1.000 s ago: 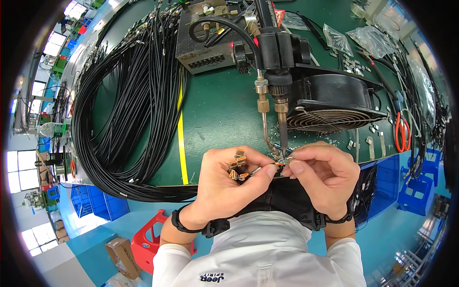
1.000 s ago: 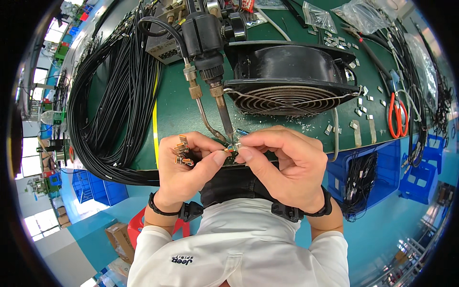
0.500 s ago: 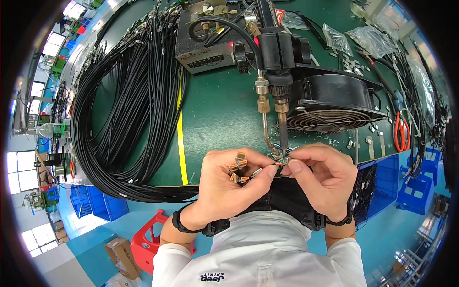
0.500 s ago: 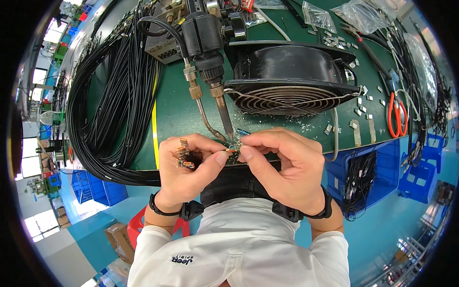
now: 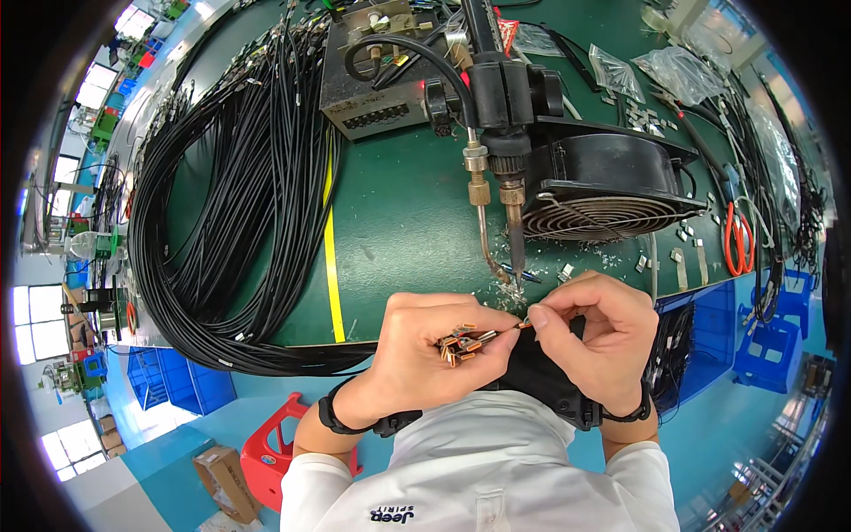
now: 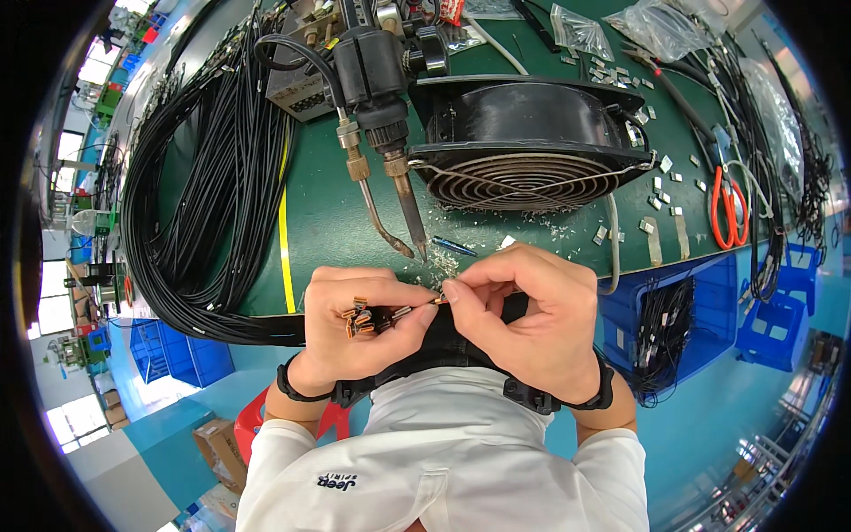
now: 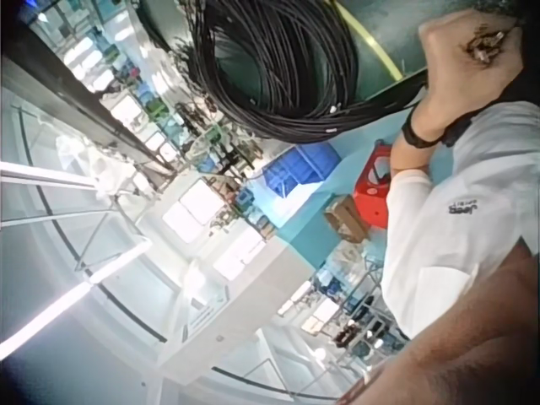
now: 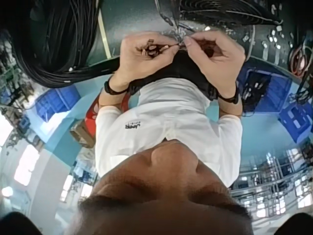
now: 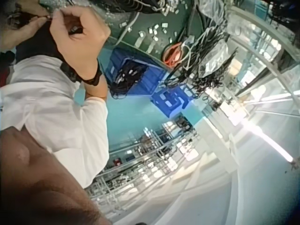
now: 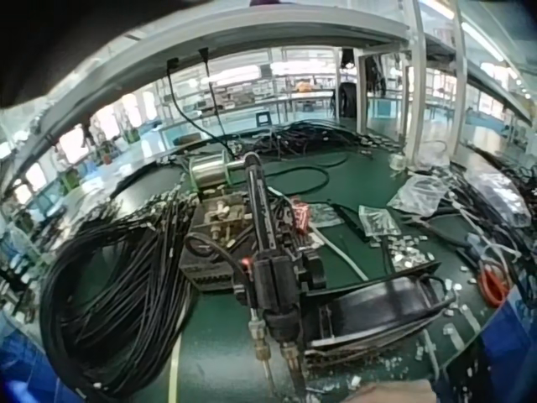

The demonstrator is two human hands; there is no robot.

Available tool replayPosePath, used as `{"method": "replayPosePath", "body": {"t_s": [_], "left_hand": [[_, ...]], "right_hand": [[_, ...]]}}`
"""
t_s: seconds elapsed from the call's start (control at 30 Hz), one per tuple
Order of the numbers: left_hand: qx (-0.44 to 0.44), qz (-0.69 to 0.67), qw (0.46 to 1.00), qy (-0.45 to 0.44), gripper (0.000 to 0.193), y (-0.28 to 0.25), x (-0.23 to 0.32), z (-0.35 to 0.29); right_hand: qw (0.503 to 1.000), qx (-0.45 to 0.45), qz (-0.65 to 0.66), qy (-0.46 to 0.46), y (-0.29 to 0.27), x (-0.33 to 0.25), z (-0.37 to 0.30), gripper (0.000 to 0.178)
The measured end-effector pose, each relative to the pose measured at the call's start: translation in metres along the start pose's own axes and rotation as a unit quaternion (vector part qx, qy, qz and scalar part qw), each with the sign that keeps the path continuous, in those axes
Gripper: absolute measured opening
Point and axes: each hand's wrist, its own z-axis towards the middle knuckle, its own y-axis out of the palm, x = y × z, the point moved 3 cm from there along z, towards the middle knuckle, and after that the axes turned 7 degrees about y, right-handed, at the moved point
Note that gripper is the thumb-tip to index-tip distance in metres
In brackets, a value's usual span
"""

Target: The person aligns a wire with a connector, trims it with pliers, and positions the assembly against a soldering iron. They then repeat the process, aligning another wire with a connector and holding it against the soldering iron to be joined.

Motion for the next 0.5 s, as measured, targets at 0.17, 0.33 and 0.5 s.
{"method": "replayPosePath", "body": {"t_s": [0.17,0.33,0.5], "left_hand": [[0.044,-0.044,0.997,-0.045,0.008,0.0,-0.002,-0.002],[0.074,-0.098,0.986,-0.117,0.006,-0.002,-0.004,-0.001],[0.087,-0.15,0.968,-0.183,0.006,-0.003,-0.003,0.001]], "right_hand": [[0.992,0.023,0.124,0.007,0.006,0.005,-0.001,0.015],[0.996,0.02,0.084,-0.035,0.008,0.003,0.006,0.017],[0.99,0.035,0.132,-0.027,0.01,0.006,0.011,0.018]]}}
